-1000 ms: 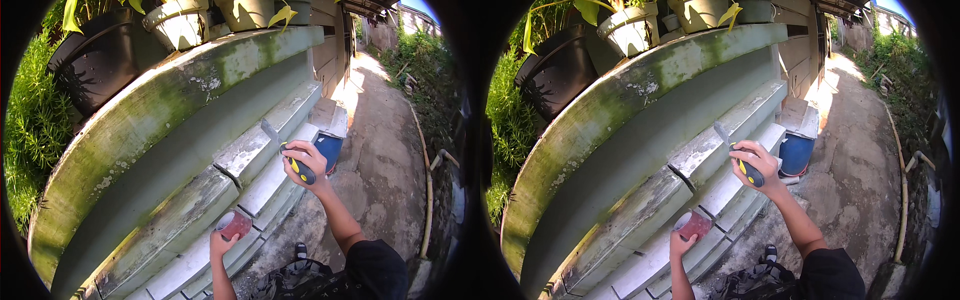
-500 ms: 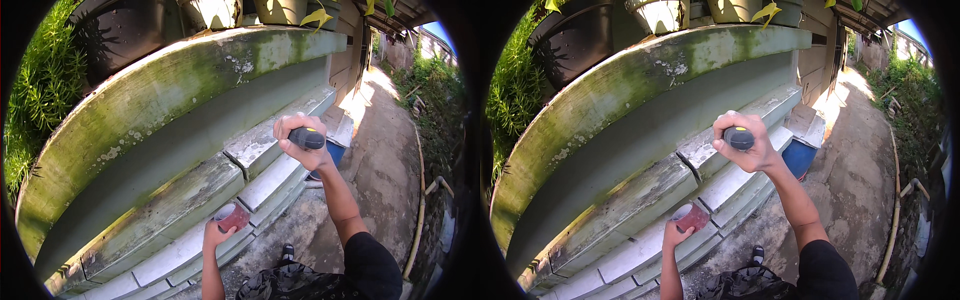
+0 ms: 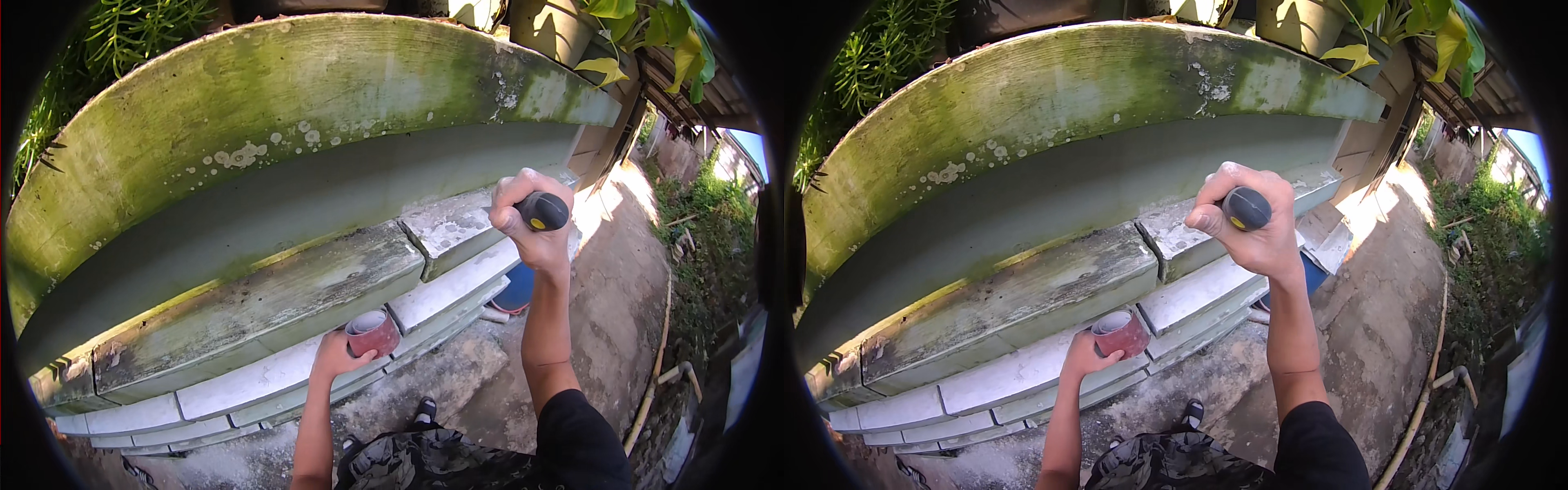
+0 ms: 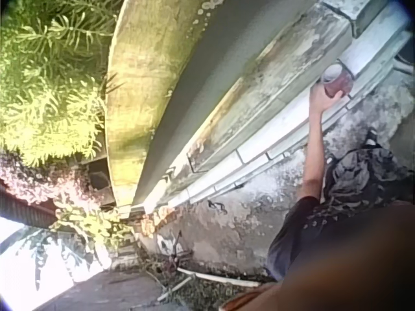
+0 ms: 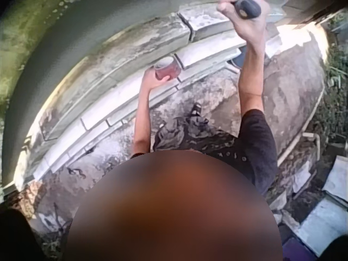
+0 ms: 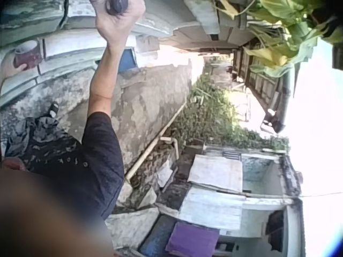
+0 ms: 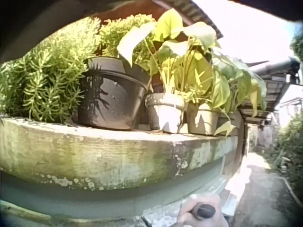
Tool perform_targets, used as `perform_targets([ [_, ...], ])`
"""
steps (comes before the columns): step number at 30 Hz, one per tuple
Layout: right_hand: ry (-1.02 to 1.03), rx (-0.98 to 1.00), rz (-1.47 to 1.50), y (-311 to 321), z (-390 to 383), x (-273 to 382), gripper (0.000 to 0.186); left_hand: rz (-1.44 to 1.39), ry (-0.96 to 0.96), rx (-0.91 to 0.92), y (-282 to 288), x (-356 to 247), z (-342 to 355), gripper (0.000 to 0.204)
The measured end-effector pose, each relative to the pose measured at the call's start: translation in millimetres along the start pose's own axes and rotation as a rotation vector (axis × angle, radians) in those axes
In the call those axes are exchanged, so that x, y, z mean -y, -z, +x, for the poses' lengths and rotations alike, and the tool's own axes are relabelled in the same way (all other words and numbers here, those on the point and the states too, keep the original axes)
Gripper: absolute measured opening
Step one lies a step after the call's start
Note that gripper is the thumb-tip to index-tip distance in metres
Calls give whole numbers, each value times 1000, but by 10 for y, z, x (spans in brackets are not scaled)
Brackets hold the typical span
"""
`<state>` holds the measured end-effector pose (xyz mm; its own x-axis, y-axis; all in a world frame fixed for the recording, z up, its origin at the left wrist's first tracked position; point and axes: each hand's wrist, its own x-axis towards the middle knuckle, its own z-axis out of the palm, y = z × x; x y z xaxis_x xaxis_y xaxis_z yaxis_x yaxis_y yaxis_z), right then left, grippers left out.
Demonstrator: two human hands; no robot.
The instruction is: Scraping and smoothing a wall ledge using a putty knife and sandpaper.
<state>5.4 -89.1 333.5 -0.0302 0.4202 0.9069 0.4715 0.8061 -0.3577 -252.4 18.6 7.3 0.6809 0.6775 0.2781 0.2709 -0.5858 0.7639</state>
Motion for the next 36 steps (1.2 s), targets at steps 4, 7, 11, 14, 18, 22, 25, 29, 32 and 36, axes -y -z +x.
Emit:
perform_targets([
  [4, -16, 254, 228, -41, -72, 87, 38, 63, -125, -88, 24, -18, -19, 55],
  [7, -123, 287, -188, -30, -73, -250, 40, 74, -109, -60, -13, -44, 24, 55],
  [11, -143, 222, -207, -129, -87, -347, 43, 47, -132, -100, -37, 5, 18, 57],
  [14, -204, 93, 164, -161, -113, -65, 44, 40, -11, 13, 31, -1, -26, 62],
  [18, -196, 110, -158, -202, -62, -422, 46, 32, -8, 27, -17, 57, 25, 64],
  [22, -171, 115, -87, -102, -179, -96, 43, 47, 13, 54, 20, 13, -10, 63],
  [25, -173, 112, -194, -229, -92, -373, 45, 24, -3, 44, 1, -21, 14, 63],
  [29, -237, 31, 121, -112, -99, -27, 46, 19, 5, 35, 41, 30, -32, 63],
  [32, -154, 154, -210, -215, -69, -416, 47, 90, -130, -70, -40, 75, 21, 56],
  [36, -302, 50, 75, -110, 9, 35, 46, 76, -94, -46, 21, 34, 2, 57],
])
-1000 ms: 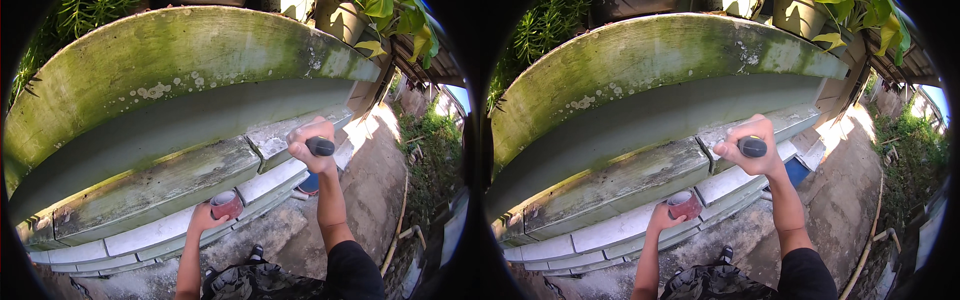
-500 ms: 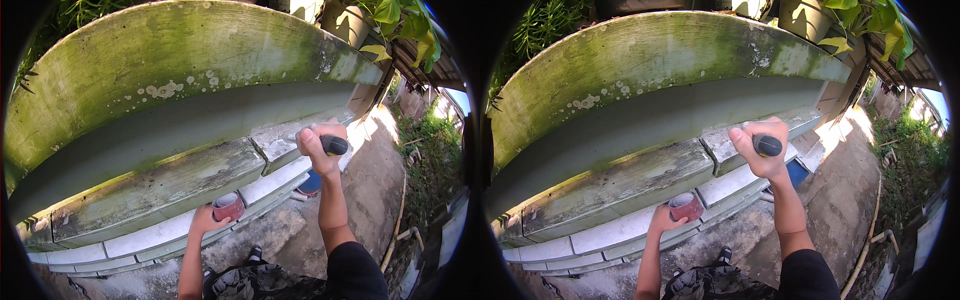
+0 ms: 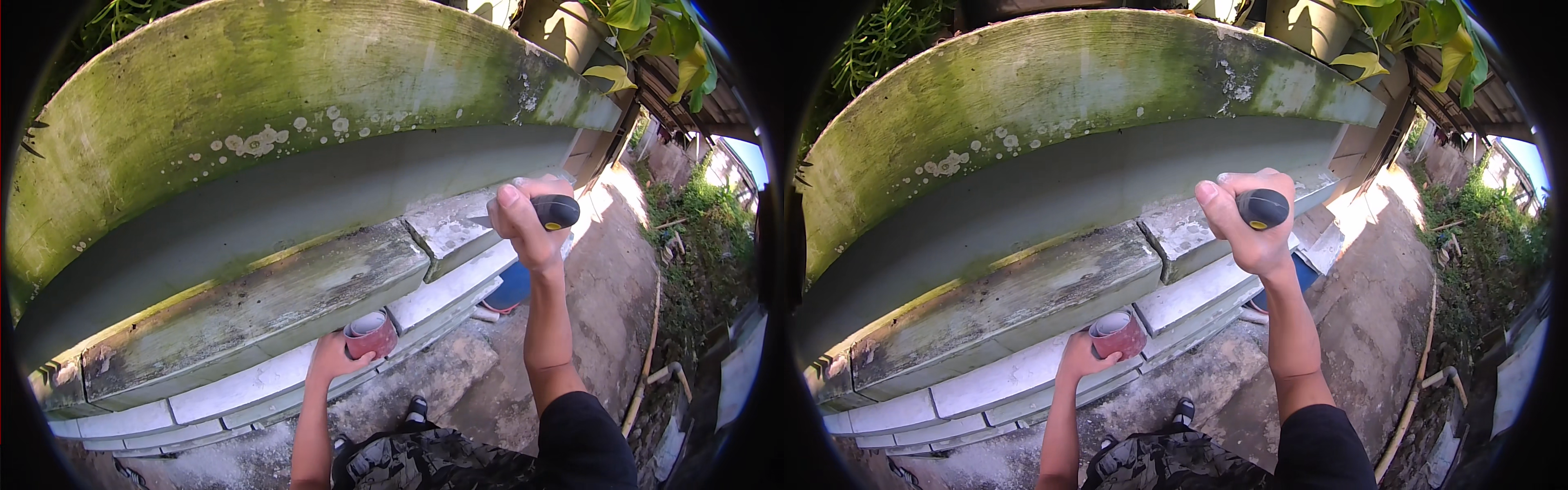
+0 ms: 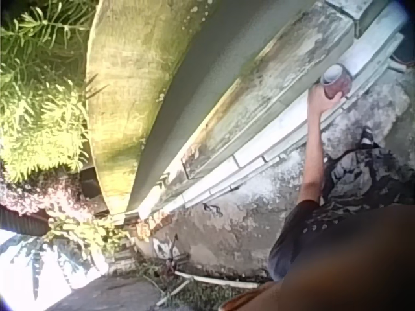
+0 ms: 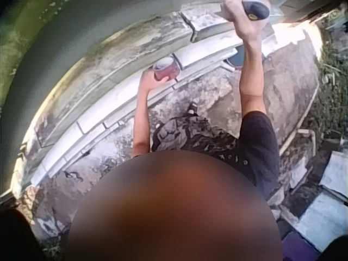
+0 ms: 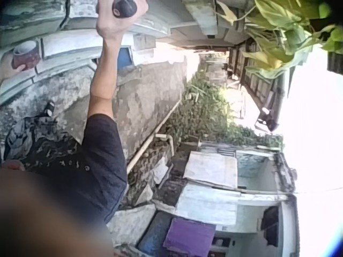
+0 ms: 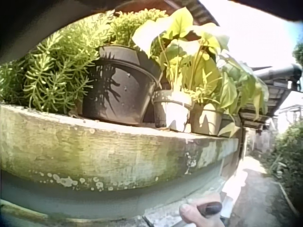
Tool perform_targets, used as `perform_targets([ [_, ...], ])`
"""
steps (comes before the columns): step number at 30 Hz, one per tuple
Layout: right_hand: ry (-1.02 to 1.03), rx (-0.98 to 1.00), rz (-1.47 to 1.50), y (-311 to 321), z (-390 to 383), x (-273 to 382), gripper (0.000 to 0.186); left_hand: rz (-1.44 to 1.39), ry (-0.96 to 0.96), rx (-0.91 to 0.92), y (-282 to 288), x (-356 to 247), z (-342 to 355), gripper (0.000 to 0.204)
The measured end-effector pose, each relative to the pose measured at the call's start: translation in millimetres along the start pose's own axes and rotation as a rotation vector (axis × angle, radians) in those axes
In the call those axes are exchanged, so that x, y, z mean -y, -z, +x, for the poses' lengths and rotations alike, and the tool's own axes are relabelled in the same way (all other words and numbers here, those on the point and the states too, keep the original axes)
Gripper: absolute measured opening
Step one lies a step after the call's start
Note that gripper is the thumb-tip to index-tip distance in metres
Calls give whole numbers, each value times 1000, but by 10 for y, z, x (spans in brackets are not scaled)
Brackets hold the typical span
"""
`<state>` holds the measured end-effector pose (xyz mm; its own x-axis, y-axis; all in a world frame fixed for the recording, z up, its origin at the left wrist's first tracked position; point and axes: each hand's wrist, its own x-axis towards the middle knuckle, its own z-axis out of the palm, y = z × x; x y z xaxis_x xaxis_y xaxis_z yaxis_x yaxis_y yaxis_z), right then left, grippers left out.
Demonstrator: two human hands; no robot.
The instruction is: Scraping and smoothing a wall ledge using a putty knife and sandpaper.
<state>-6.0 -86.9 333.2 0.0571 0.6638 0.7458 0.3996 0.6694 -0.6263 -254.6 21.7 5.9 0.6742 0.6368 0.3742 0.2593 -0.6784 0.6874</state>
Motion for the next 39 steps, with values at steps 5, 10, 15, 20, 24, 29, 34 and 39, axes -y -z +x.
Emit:
perform_targets([
  [5, 156, 96, -356, -9, 79, -346, 48, -60, 45, 50, -52, 4, 6, 60],
  [10, 31, 53, -110, -2, 22, -290, 47, -94, 72, 64, -5, -92, 3, 59],
  [15, 9, 23, 104, 51, 42, 25, 48, -72, 78, 84, -7, -11, -18, 60],
  [20, -7, 54, -182, -42, 88, -314, 45, -89, 59, 77, -29, 6, 4, 63],
  [24, -86, 42, 207, 4, 39, -117, 48, -99, 102, 56, -17, -26, -2, 65],
  [29, -48, 26, 18, 9, 120, -14, 48, 1, 8, 1, -66, 87, -33, 61],
  [34, 100, 65, -258, -6, 89, -323, 46, -29, -32, -18, -65, -6, 33, 59],
  [39, 84, -48, -168, 162, -71, -62, 43, -31, -19, -23, -23, -50, -2, 59],
])
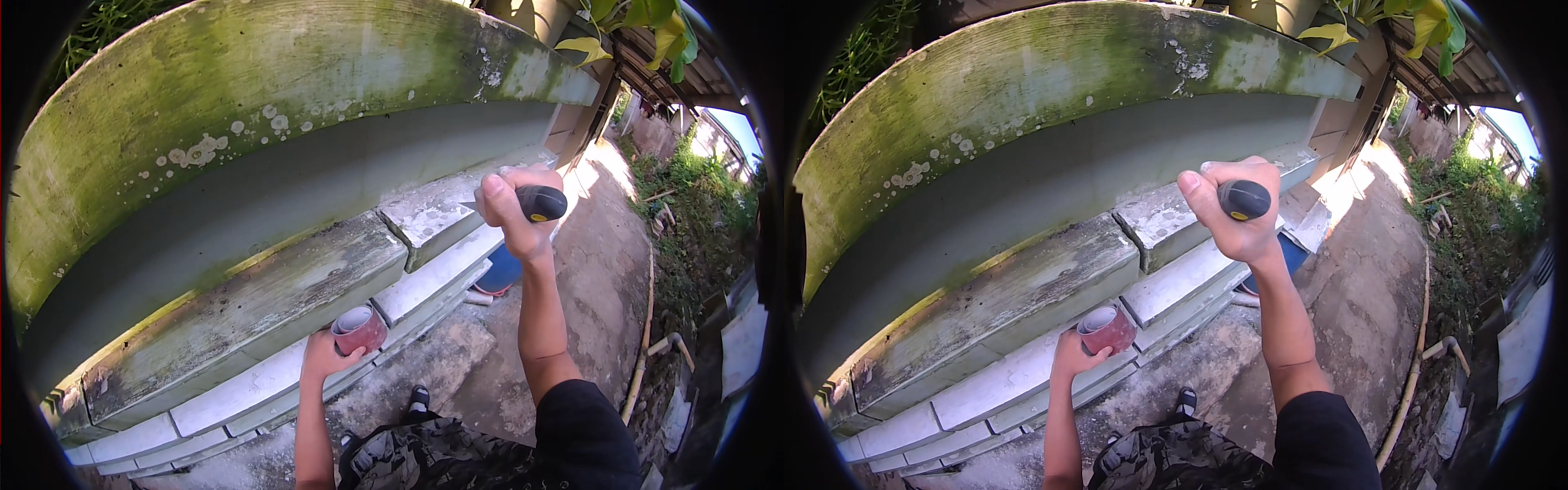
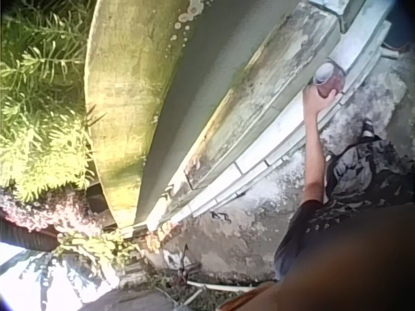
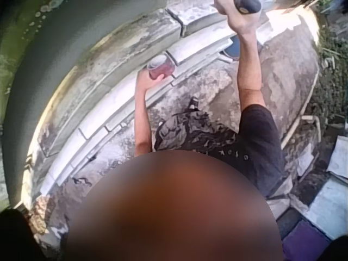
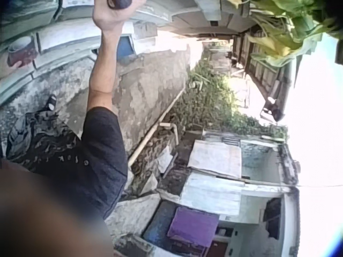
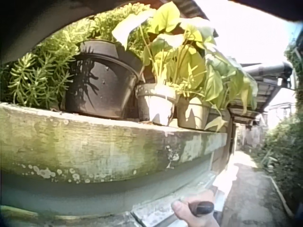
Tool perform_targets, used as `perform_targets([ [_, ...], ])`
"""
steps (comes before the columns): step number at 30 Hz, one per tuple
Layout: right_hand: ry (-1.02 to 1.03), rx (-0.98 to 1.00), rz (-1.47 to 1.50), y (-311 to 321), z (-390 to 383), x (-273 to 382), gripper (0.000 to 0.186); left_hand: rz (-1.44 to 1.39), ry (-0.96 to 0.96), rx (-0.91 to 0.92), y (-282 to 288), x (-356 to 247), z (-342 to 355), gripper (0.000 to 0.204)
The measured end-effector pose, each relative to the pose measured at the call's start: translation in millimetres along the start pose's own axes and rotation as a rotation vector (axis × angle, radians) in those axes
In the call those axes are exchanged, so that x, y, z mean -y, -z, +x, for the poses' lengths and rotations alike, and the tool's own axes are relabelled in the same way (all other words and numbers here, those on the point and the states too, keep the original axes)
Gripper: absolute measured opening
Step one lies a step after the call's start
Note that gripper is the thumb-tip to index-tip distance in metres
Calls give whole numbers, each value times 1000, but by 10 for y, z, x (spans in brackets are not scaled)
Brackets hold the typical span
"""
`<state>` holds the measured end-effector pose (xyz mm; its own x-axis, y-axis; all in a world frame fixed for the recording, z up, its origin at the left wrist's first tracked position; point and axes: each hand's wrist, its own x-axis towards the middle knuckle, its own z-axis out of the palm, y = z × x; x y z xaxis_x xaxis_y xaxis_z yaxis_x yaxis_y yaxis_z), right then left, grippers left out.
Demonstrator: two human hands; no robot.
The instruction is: Scraping and smoothing a wall ledge using a putty knife and sandpaper.
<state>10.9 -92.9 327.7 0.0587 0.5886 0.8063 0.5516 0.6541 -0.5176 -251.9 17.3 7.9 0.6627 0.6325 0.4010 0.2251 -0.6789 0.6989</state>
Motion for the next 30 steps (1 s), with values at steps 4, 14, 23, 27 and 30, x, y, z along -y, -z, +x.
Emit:
perform_targets([
  [4, 74, 109, -333, -134, -71, -466, 45, -42, 31, 43, -25, -29, 26, 59],
  [14, 5, -49, -81, -61, 122, -313, 44, -8, 66, 42, -14, 2, 23, 56],
  [23, 187, -654, 328, 629, -496, -758, 18, -4, 47, 43, -67, 65, -26, 56],
  [27, 231, -793, 290, 1285, -745, -773, 20, -15, 39, 56, -86, 39, 6, 56],
  [30, 231, -857, 212, 1565, -800, -858, 18, -2, 51, 46, -58, 23, -16, 55],
])
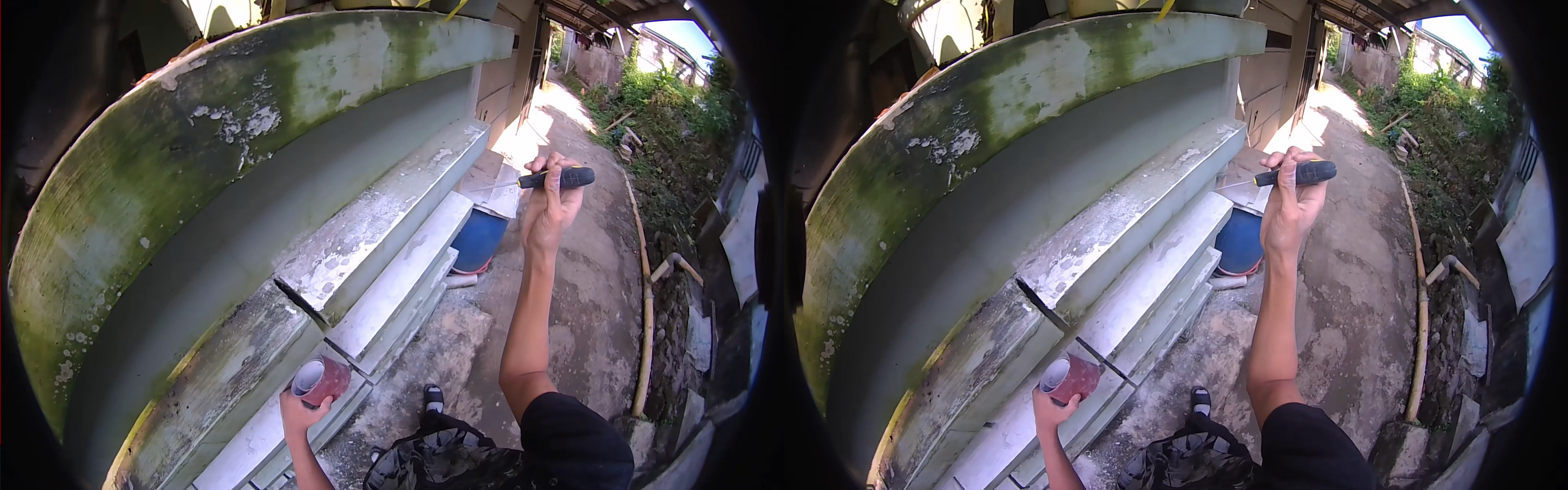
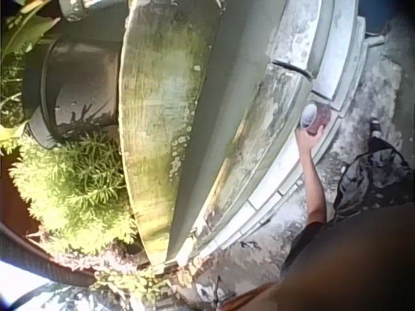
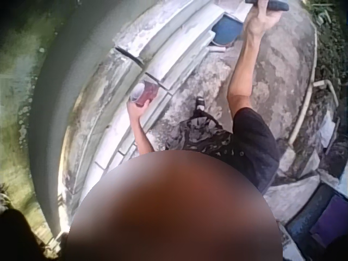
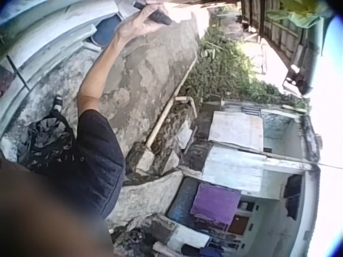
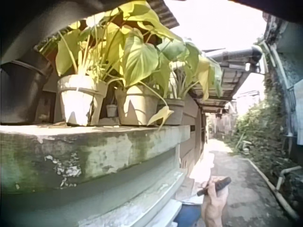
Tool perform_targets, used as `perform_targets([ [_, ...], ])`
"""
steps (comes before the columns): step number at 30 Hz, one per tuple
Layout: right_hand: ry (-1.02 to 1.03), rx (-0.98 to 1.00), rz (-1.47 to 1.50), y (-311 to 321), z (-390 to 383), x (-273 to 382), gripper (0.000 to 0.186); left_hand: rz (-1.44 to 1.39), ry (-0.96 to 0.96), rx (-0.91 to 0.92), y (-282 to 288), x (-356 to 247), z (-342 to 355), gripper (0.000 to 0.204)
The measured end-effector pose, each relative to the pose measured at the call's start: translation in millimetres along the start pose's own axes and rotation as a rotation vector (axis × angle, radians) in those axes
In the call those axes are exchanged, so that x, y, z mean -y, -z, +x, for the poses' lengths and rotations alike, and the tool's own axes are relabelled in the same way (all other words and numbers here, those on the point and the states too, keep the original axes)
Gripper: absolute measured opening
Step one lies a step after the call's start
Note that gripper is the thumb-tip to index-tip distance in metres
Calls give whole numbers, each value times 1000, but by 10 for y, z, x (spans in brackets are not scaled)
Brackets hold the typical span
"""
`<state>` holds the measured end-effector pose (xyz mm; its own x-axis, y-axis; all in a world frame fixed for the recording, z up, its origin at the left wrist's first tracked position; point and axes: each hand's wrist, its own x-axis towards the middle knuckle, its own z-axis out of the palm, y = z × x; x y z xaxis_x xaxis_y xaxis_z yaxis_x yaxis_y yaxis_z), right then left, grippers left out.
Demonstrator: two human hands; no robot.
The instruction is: Scraping and smoothing a wall ledge using a putty knife and sandpaper.
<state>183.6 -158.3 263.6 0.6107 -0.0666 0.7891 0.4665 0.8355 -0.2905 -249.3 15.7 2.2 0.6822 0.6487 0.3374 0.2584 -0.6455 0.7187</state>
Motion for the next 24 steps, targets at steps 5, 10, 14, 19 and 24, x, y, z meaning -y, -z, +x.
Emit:
perform_targets([
  [5, -77, -45, -150, 376, 172, 13, 18, 35, -7, -43, -64, 20, 1, 55],
  [10, -228, -67, -185, 806, 271, -220, 29, 29, 70, -145, -173, -21, -33, 59],
  [14, -195, -102, -233, 951, 510, -416, 38, -178, 189, -300, -406, -7, -125, 71],
  [19, -24, 10, -61, 898, 955, -541, 36, -4, 206, -359, -506, 560, -493, 99],
  [24, 121, 57, 113, 831, 1327, -680, 33, 94, 395, -352, -529, 816, -728, 96],
])
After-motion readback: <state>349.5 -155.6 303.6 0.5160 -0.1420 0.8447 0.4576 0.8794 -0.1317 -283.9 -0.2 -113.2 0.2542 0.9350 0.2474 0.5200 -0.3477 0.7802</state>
